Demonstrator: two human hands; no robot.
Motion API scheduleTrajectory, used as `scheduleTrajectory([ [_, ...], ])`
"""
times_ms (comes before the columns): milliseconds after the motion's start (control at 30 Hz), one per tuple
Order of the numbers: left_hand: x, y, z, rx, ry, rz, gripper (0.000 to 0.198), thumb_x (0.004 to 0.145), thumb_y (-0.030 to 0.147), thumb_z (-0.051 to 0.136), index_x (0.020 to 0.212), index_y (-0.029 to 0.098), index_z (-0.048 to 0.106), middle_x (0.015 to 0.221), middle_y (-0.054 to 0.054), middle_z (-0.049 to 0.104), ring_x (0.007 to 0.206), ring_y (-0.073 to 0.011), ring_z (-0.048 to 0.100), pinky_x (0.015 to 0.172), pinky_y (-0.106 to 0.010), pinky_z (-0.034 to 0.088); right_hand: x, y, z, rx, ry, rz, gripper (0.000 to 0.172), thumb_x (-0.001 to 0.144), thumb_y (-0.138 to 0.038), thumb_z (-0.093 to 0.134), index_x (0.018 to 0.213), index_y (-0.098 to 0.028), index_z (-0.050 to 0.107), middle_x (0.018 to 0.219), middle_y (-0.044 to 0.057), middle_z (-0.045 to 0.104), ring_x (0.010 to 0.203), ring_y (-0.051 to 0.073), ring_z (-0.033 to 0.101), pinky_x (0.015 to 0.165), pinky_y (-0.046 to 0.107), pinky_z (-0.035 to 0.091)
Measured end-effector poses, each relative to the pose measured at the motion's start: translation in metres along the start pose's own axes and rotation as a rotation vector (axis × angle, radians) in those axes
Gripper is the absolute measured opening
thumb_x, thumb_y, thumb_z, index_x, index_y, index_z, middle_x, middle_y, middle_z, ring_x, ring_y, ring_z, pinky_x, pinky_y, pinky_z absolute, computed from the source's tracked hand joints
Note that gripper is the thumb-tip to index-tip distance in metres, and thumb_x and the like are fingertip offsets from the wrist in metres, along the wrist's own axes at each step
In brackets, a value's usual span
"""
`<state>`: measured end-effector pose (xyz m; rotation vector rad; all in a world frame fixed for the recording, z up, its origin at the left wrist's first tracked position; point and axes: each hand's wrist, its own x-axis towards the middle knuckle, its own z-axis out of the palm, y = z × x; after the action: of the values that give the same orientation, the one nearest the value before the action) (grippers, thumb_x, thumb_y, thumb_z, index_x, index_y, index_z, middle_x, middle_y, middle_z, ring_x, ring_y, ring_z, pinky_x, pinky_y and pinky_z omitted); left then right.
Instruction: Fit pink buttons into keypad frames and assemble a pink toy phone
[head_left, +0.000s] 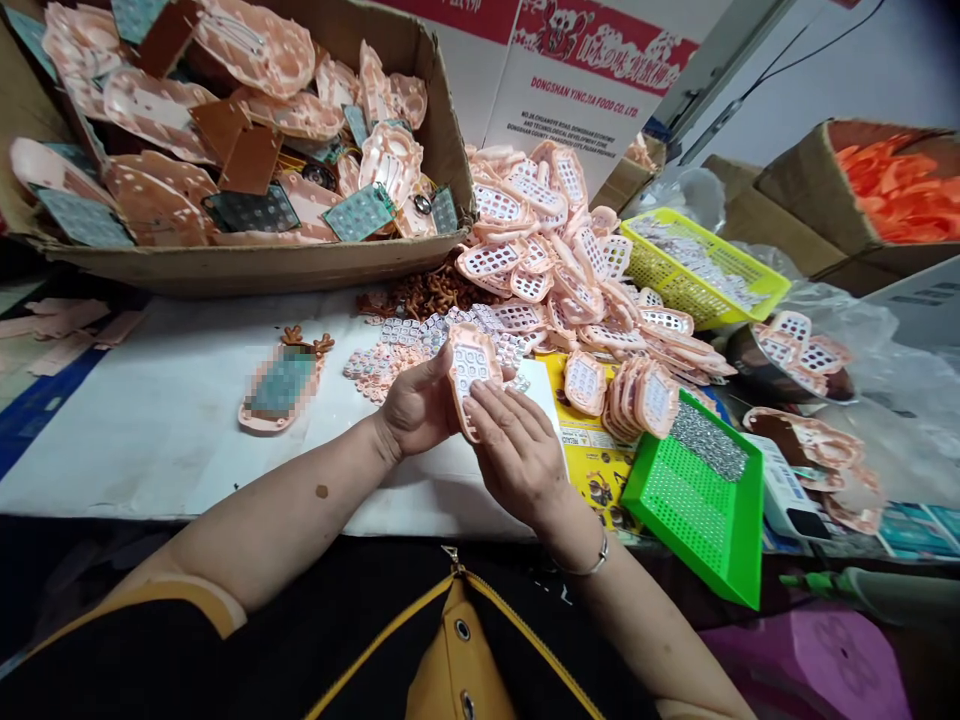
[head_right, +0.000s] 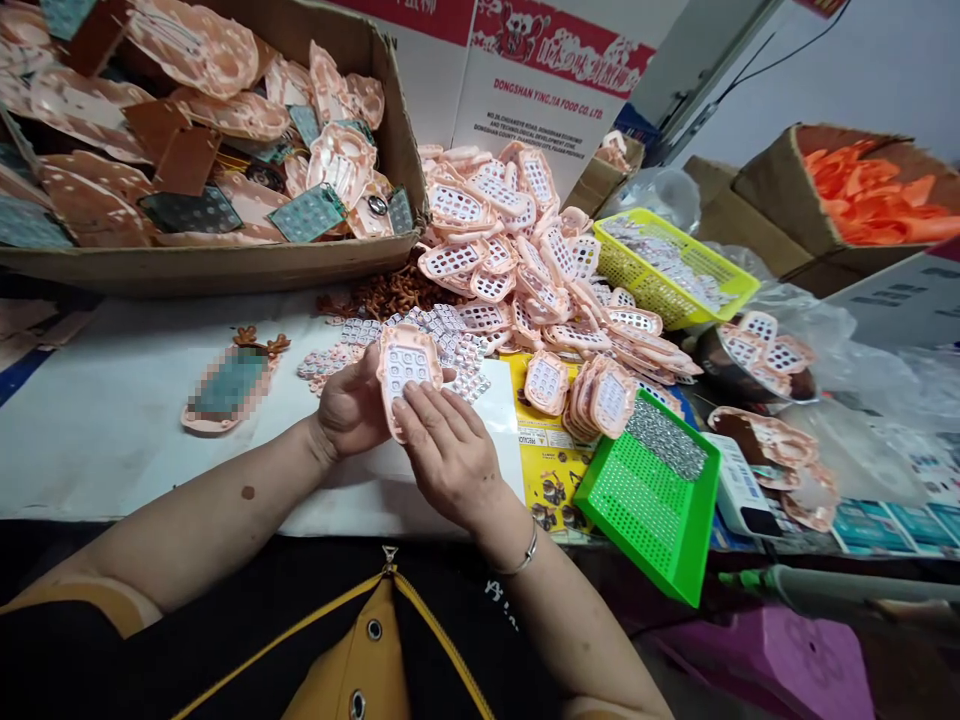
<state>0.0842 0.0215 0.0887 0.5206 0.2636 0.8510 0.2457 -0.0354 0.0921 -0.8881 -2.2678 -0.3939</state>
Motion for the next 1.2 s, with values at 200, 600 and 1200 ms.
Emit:
scheduleTrajectory([
  [200,0.001,0.003,0.002,0.069,0.098,0.004,0.055,0.081,0.058,0.064,0.120,0.020,0.061,0.124,-0.013,0.067,0.098,-0.0254,0.069,0.081,-0.041,0.058,-0.020,0.046,-0.013,-0.144,-0.008,0.348,0.038,0.095,-0.018,0.049,0.131,-0.019,0.062,0.130,0.015,0.068,0.121,0.026,0.065,0.104,0.049,0.049],
  [600,-0.001,0.008,0.005,0.132,0.096,0.014,0.055,0.079,0.055,0.067,0.121,0.020,0.058,0.118,-0.012,0.068,0.090,-0.0228,0.069,0.080,-0.040,0.057,-0.057,0.113,-0.010,-0.551,-0.455,0.580,0.031,0.096,-0.025,0.044,0.102,-0.011,0.071,0.102,0.020,0.075,0.105,0.033,0.063,0.097,0.050,0.041],
  [1200,0.000,0.019,0.003,0.024,0.231,0.135,0.049,0.075,0.047,0.073,0.112,0.017,0.061,0.103,-0.009,0.069,0.077,-0.0187,0.069,0.068,-0.034,0.060,0.064,0.147,0.032,-0.399,-0.402,0.401,0.033,0.092,-0.016,0.046,0.119,-0.015,0.065,0.128,0.020,0.062,0.116,0.033,0.054,0.093,0.045,0.040],
])
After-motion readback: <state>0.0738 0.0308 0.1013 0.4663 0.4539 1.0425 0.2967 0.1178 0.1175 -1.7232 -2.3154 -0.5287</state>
